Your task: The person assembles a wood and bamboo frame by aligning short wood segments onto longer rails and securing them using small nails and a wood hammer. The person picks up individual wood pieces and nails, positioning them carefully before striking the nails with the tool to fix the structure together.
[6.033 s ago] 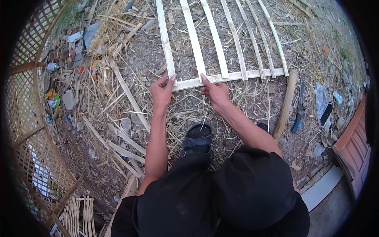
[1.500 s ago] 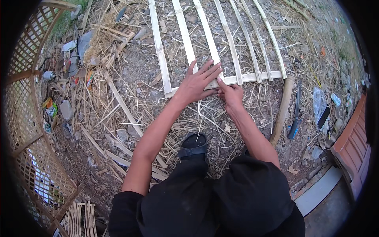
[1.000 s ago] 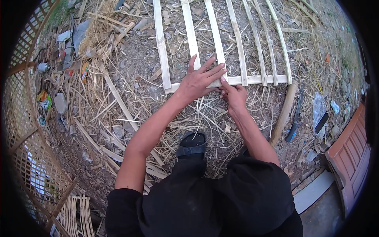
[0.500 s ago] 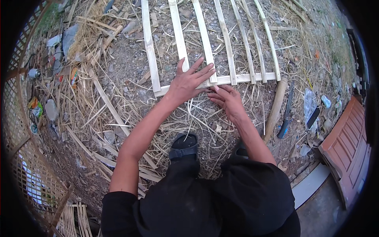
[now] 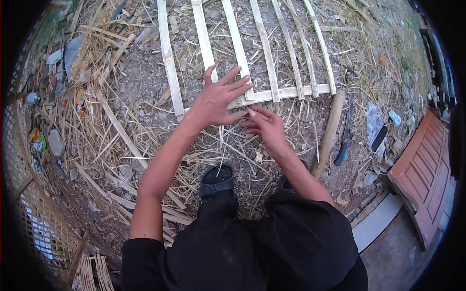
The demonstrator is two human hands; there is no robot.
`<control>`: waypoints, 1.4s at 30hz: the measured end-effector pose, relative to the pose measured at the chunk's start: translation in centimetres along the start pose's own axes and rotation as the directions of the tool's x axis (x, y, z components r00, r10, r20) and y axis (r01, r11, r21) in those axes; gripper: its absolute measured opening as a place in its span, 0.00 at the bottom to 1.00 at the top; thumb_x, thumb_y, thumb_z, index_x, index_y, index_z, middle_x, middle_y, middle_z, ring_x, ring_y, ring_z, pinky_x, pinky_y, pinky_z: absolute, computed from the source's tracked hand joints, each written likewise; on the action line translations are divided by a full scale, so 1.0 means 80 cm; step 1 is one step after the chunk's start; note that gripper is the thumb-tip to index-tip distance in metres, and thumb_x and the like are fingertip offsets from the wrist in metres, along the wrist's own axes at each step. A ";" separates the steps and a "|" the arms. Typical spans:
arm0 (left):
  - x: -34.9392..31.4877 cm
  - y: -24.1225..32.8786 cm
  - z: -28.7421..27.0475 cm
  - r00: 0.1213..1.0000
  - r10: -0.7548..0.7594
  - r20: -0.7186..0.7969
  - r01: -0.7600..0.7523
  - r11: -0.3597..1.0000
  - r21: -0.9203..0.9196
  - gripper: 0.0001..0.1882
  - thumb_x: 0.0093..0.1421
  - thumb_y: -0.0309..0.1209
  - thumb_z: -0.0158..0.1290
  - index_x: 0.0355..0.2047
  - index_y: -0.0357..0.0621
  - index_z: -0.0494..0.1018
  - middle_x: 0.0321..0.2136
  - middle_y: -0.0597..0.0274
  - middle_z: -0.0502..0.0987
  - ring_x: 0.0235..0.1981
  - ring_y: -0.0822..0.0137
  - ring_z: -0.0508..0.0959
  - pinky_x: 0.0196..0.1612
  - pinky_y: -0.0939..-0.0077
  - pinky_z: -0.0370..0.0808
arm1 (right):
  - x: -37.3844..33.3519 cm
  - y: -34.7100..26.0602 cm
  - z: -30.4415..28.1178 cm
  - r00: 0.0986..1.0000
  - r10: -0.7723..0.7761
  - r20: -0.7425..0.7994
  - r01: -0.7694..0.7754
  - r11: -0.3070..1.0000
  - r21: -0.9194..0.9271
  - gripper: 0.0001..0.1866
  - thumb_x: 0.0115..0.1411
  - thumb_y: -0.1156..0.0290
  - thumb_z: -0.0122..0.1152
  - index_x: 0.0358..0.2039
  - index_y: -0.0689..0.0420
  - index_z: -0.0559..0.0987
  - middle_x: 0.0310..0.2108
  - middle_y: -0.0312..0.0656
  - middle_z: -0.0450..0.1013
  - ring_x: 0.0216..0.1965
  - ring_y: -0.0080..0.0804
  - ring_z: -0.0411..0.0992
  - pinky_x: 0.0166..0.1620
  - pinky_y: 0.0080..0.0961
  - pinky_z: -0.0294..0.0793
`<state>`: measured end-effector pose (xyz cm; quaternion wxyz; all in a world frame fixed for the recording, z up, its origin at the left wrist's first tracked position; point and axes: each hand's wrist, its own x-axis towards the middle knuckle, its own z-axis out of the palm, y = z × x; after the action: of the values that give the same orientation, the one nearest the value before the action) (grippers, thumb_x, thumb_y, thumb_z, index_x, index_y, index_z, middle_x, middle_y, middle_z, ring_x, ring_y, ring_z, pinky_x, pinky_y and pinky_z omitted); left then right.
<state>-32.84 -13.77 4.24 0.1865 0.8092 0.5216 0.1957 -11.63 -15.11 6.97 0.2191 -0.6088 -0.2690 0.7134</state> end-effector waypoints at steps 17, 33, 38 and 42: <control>0.109 -0.076 0.028 0.894 0.443 -0.072 -0.433 0.894 0.119 0.21 0.52 0.50 0.66 0.27 0.44 0.77 0.32 0.66 0.78 0.44 0.63 0.76 0.59 0.64 0.70 | 0.056 0.028 0.068 0.284 -0.606 0.743 0.665 -0.434 -0.608 0.27 0.55 0.54 0.70 0.51 0.54 0.76 0.49 0.41 0.70 0.55 0.40 0.67 0.60 0.46 0.60; 0.109 -0.069 0.035 0.910 0.355 -0.215 -0.366 0.930 -0.013 0.20 0.45 0.46 0.70 0.22 0.43 0.75 0.27 0.64 0.73 0.38 0.62 0.73 0.48 0.66 0.74 | 0.079 0.035 0.068 0.340 -0.696 0.633 0.714 -0.247 -0.655 0.32 0.51 0.53 0.75 0.53 0.54 0.77 0.42 0.42 0.70 0.48 0.43 0.67 0.52 0.42 0.63; 0.112 -0.070 0.038 0.907 0.356 -0.225 -0.371 0.928 -0.027 0.20 0.45 0.45 0.70 0.21 0.43 0.74 0.26 0.63 0.71 0.38 0.61 0.73 0.48 0.66 0.74 | 0.079 0.035 0.072 0.325 -0.725 0.608 0.726 -0.221 -0.651 0.33 0.51 0.53 0.76 0.53 0.57 0.76 0.42 0.42 0.70 0.48 0.43 0.67 0.53 0.42 0.62; 0.115 -0.071 0.037 0.907 0.368 -0.203 -0.381 0.924 -0.031 0.20 0.46 0.45 0.69 0.21 0.43 0.74 0.26 0.63 0.71 0.38 0.61 0.73 0.49 0.67 0.73 | 0.079 0.028 0.074 0.348 -0.733 0.584 0.731 -0.177 -0.659 0.31 0.51 0.54 0.76 0.48 0.58 0.75 0.40 0.42 0.71 0.46 0.44 0.68 0.52 0.42 0.62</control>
<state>-32.21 -3.43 -0.07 0.1221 0.8643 0.3650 0.3238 -18.44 -13.46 1.39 0.2359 -0.3502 -0.8855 0.1937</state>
